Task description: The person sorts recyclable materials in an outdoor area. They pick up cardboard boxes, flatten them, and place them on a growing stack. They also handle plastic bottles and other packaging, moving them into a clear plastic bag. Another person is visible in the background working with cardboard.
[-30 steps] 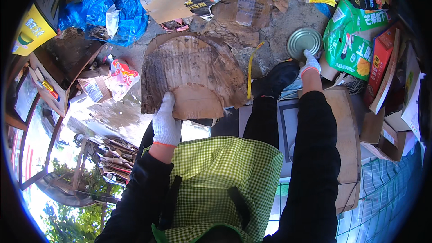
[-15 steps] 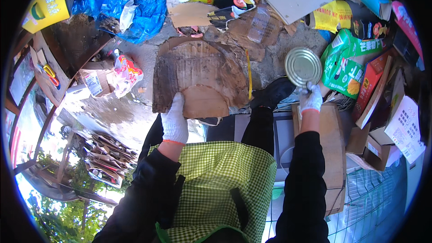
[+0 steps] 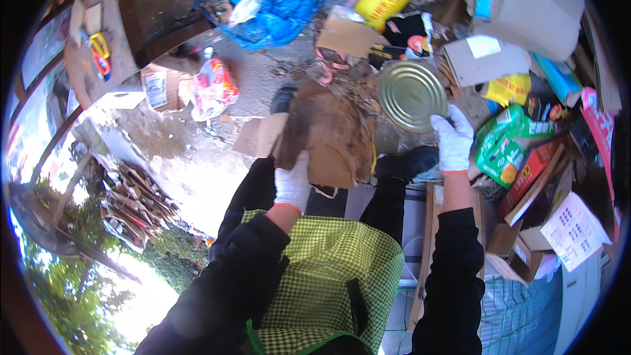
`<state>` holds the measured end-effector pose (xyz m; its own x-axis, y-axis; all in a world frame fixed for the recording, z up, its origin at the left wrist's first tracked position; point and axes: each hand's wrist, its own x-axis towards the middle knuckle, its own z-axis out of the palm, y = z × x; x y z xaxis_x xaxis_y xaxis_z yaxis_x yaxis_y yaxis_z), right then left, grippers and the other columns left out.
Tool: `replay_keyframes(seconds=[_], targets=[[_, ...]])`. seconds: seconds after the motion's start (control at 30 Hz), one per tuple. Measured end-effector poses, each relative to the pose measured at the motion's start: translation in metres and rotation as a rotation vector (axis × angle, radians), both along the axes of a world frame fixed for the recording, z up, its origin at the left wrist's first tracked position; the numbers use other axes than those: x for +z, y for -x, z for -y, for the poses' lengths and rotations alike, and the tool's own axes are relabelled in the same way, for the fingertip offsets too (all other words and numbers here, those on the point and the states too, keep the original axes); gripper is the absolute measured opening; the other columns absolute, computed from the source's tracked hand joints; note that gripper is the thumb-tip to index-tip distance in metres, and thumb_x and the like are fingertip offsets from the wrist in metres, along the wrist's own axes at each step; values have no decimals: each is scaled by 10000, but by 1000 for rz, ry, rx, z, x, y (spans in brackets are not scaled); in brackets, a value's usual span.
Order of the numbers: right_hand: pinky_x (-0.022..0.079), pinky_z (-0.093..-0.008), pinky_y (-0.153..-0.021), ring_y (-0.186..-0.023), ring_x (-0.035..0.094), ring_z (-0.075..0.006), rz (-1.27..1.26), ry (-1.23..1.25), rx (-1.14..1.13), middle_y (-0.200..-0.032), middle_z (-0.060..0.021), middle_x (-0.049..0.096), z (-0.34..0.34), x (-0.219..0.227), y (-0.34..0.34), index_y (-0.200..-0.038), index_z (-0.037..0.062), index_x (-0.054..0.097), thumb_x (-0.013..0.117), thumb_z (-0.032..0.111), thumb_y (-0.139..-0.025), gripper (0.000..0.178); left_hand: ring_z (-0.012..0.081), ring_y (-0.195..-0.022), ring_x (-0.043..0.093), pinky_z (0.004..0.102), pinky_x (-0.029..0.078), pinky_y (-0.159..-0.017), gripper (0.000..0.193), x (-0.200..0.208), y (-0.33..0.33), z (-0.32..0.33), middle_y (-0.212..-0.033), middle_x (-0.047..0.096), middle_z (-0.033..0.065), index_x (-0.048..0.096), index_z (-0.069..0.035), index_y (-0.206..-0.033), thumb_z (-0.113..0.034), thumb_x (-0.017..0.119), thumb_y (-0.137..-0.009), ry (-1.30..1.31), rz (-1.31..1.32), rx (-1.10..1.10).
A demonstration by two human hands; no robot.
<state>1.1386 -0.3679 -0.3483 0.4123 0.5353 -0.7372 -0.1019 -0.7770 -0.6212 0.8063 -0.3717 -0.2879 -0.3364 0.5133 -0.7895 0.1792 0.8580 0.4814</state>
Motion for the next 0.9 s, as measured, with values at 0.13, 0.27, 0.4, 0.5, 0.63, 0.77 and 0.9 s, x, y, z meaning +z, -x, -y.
replay_keyframes(seconds=[0.13, 0.27, 0.4, 0.5, 0.63, 0.77, 0.9], targets=[[536, -321, -811, -865, 691, -178, 1, -311, 330, -944, -109, 733, -94, 8, 91, -1095, 18, 713, 648, 114, -820, 298, 183, -1162, 613, 332, 460, -1010, 458, -3, 9, 27, -1272, 659, 85, 573, 32, -1325, -188, 699, -943, 201, 8, 128], [546, -419, -796, -865, 710, -333, -436, -112, 547, -936, -182, 733, -175, 51, 215, -1009, 56, 738, 618, 201, -807, 277, 185, -1157, 627, 331, 474, -990, 414, -13, 15, 49, -1264, 672, 89, 585, 30, -1312, -171, 663, -957, 56, 107, 69], [506, -418, -952, -1086, 666, -320, -625, -361, 848, -1249, -208, 665, -201, 77, 294, -1345, 54, 584, 750, 366, -807, 644, 201, -1168, 623, 323, 479, -992, 441, -15, 21, 48, -1309, 640, 96, 546, 14, -1350, -122, 660, -945, 38, 245, 243], [491, -393, -990, -1087, 655, -274, -304, -256, 492, -1347, -176, 600, -187, 46, 253, -1402, 32, 516, 788, 343, -763, 761, 206, -1169, 594, 344, 464, -1015, 422, -8, 22, 31, -1293, 629, 87, 525, 7, -1361, -170, 612, -988, 199, 87, 208], [366, -422, -1150, -1329, 476, -345, 794, -178, 627, -1458, -226, 474, -164, -37, 120, -1358, 16, 526, 766, 175, -762, 662, 188, -1159, 593, 337, 466, -998, 465, 5, 27, 4, -1291, 630, 91, 536, 35, -1353, -177, 668, -961, 89, 53, 327], [381, -410, -1132, -1392, 398, -330, 886, 238, 1241, -1500, -108, 468, -137, -91, 71, -1263, 101, 644, 806, 295, -725, 595, 201, -1205, 559, 334, 425, -1042, 461, 5, 37, -9, -1331, 598, 98, 502, 11, -1388, -151, 627, -975, 126, 21, 261], [521, -456, -921, -1052, 656, -376, 478, 312, 1036, -1122, -159, 709, -97, -95, 92, -1235, 148, 670, 752, 365, -824, 471, 207, -1228, 541, 337, 403, -1062, 438, 1, 42, -8, -1345, 586, 95, 506, 15, -1377, -137, 609, -979, 110, -8, 197]])
